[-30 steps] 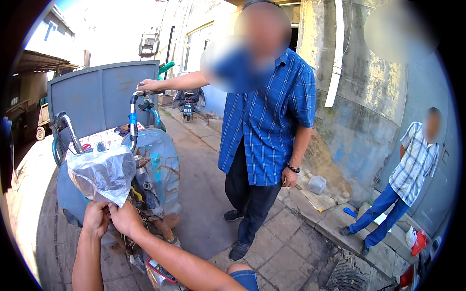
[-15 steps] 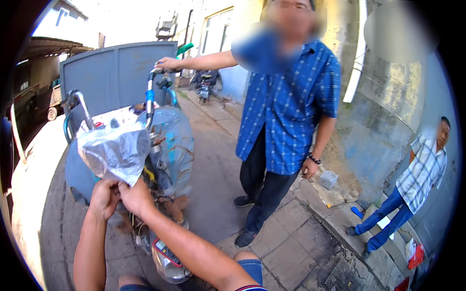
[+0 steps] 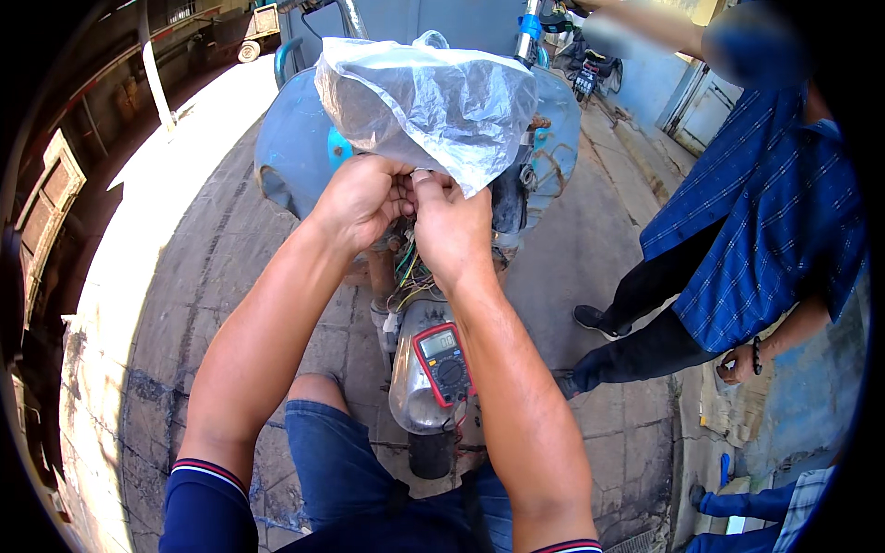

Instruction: The person uses a multimeter to test the electrical wiring of a motorcycle. They manipulate various colored wires and connectors within the exposed wiring harness, touching the multimeter probes to different points to check for continuity or voltage.

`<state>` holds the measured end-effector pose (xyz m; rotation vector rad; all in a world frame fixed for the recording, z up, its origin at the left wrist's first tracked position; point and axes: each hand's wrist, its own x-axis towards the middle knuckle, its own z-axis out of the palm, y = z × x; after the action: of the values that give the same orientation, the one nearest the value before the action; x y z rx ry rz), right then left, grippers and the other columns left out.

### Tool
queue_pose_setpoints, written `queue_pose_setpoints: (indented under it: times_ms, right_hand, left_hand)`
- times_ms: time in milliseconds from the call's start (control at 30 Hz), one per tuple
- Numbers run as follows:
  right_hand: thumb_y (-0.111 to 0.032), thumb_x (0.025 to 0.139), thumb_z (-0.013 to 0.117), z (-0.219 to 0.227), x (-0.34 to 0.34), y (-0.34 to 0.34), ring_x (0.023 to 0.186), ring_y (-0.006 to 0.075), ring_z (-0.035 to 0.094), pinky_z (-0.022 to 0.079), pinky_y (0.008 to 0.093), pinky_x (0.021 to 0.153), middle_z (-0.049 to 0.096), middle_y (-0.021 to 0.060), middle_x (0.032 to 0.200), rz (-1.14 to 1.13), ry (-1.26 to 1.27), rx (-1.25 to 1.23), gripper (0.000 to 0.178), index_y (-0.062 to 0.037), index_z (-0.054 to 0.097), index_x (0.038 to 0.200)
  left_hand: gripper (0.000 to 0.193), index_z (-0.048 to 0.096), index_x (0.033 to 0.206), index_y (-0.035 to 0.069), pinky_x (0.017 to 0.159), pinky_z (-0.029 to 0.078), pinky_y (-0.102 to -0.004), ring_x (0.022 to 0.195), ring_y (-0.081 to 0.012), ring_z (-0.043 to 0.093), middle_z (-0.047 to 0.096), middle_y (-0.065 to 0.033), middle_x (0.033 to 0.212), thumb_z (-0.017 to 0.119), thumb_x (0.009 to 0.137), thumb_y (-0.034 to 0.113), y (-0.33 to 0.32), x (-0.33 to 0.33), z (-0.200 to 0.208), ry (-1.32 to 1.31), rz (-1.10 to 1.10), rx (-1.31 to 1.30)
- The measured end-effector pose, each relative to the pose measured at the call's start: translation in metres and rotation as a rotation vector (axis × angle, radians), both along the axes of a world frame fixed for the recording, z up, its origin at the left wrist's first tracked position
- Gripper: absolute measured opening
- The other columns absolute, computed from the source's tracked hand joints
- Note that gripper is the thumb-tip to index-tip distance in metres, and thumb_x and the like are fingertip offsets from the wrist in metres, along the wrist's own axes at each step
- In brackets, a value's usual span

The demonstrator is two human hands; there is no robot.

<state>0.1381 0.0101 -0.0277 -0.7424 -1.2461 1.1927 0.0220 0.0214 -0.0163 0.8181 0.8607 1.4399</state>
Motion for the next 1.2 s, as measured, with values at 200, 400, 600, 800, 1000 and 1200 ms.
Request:
queue_pose_setpoints:
  times_ms: [200, 400, 600, 800, 1000, 1200]
  right_hand:
    - [-0.016, 0.101, 0.061, 0.005, 0.002, -0.002, 0.069, 0.0077, 0.056, 0.043, 0.0227, 0.058, 0.066, 0.0044, 0.085, -0.039, -0.035, 0.048, 0.020, 0.0043, 0.066, 0.101]
    - [-0.018, 0.100, 0.064, 0.005, 0.003, -0.001, 0.064, 0.0051, 0.052, 0.039, 0.0209, 0.053, 0.062, 0.0001, 0.078, -0.028, -0.003, -0.005, 0.019, 0.0010, 0.065, 0.103]
    - [-0.011, 0.101, 0.064, -0.021, 0.022, -0.008, 0.063, 0.0051, 0.052, 0.043, 0.0222, 0.055, 0.061, 0.0007, 0.079, 0.011, -0.079, -0.059, 0.013, 0.0001, 0.058, 0.101]
    - [-0.006, 0.101, 0.059, -0.015, 0.036, -0.029, 0.063, 0.0071, 0.056, 0.046, 0.0230, 0.056, 0.069, 0.0081, 0.090, 0.162, -0.154, 0.009, 0.020, 0.0056, 0.055, 0.117]
    - [-0.001, 0.101, 0.055, -0.022, 0.040, -0.052, 0.066, 0.0075, 0.059, 0.049, 0.0230, 0.059, 0.073, 0.0107, 0.100, 0.159, -0.138, 0.038, 0.023, 0.0058, 0.053, 0.122]
    - [0.001, 0.100, 0.056, -0.031, 0.038, -0.072, 0.067, 0.0079, 0.061, 0.051, 0.0239, 0.059, 0.073, 0.0116, 0.105, 0.176, -0.113, -0.026, 0.020, 0.0039, 0.051, 0.120]
  left_hand:
    - [0.020, 0.069, 0.096, -0.006, 0.060, 0.050, -0.0313, 0.064, -0.0194, 0.062, 0.069, -0.0138, 0.084, 0.052, 0.095, 0.003, 0.006, 0.001, 0.002, -0.015, -0.015, -0.006]
    - [0.023, 0.067, 0.102, -0.004, 0.066, 0.051, -0.0315, 0.072, -0.0182, 0.063, 0.069, -0.0123, 0.091, 0.047, 0.099, 0.007, 0.013, -0.001, -0.002, -0.015, -0.023, -0.025]
    - [0.012, 0.063, 0.098, 0.000, 0.064, 0.053, -0.0337, 0.069, -0.0203, 0.062, 0.061, -0.0078, 0.082, 0.055, 0.099, 0.009, 0.013, -0.012, 0.013, -0.122, 0.068, 0.015]
    - [0.025, 0.061, 0.114, -0.001, 0.073, 0.052, -0.0327, 0.082, -0.0193, 0.063, 0.066, -0.0095, 0.095, 0.040, 0.105, 0.010, -0.010, -0.015, 0.006, -0.022, -0.024, 0.001]
    - [0.028, 0.058, 0.118, -0.002, 0.079, 0.053, -0.0355, 0.094, -0.0236, 0.068, 0.071, -0.0164, 0.109, 0.040, 0.106, 0.016, -0.021, -0.031, 0.003, -0.006, -0.054, 0.028]
    - [0.022, 0.058, 0.120, -0.004, 0.080, 0.055, -0.0325, 0.096, -0.0203, 0.069, 0.072, -0.0154, 0.111, 0.051, 0.102, 0.006, -0.022, -0.036, -0.007, 0.039, -0.053, 0.064]
